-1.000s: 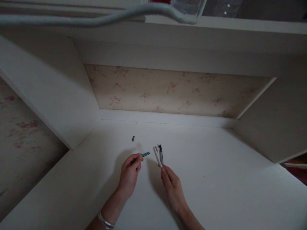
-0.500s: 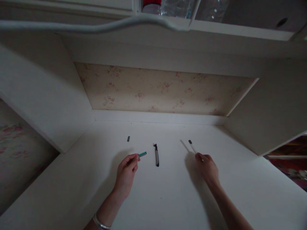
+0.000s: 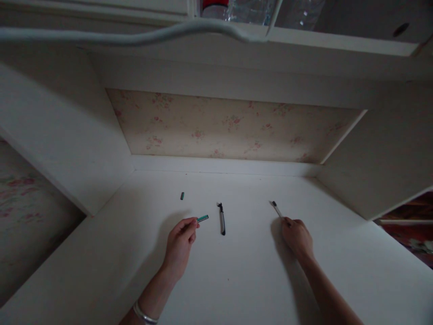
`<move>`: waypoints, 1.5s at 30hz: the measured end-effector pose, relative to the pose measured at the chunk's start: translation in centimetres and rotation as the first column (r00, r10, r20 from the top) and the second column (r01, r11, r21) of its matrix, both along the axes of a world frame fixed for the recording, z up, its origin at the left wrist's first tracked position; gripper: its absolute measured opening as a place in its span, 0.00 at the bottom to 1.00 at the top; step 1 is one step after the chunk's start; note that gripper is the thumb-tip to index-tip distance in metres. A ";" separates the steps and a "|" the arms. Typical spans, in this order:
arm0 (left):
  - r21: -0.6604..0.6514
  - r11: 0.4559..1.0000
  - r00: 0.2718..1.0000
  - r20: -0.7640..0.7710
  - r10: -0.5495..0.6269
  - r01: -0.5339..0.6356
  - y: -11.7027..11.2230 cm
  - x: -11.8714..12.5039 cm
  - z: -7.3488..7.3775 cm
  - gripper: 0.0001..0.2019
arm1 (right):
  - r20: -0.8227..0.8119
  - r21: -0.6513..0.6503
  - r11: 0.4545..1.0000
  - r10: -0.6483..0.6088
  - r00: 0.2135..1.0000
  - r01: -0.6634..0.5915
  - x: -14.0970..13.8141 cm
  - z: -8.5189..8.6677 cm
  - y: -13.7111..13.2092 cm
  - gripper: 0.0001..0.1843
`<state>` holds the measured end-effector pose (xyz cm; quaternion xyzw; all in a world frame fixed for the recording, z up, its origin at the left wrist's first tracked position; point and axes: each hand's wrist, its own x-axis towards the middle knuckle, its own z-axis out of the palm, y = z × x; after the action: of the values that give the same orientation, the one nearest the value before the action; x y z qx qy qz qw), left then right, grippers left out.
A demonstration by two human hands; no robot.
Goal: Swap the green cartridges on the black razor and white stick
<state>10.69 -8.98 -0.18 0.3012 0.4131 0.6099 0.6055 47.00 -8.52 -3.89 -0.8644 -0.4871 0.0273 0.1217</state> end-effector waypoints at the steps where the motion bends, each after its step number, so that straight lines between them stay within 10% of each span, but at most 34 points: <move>1: -0.003 1.000 1.000 0.000 -0.002 0.002 0.0 0.0 0.0 0.09 | 0.002 -0.003 1.000 0.004 1.000 -0.004 0.0 0.0 0.0 0.25; 24: 0.000 1.000 0.999 -0.021 -0.024 0.024 -0.2 0.1 0.2 0.10 | 0.079 0.118 0.986 0.112 0.991 -0.121 0.2 0.5 0.2 0.24; 28: -0.013 0.995 0.995 -0.040 -0.096 0.096 -0.5 0.5 0.4 0.11 | 0.055 0.316 0.876 0.366 0.929 -0.364 -3.8 2.7 -1.3 0.21; 36: -0.006 0.976 0.965 -0.150 -0.217 0.219 -1.1 1.1 0.0 0.11 | 0.101 0.441 0.447 0.837 0.538 -0.779 -15.2 7.5 -4.0 0.16; 45: -0.001 0.949 0.931 -0.192 -0.311 0.317 -1.3 1.4 0.1 0.12 | 0.167 0.410 0.347 0.881 0.443 -0.844 -16.7 6.7 -3.2 0.12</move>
<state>12.05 -10.31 -0.07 0.4293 0.4063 0.4801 0.6482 30.35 -11.77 2.82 -0.4239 -0.8549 0.0135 0.2987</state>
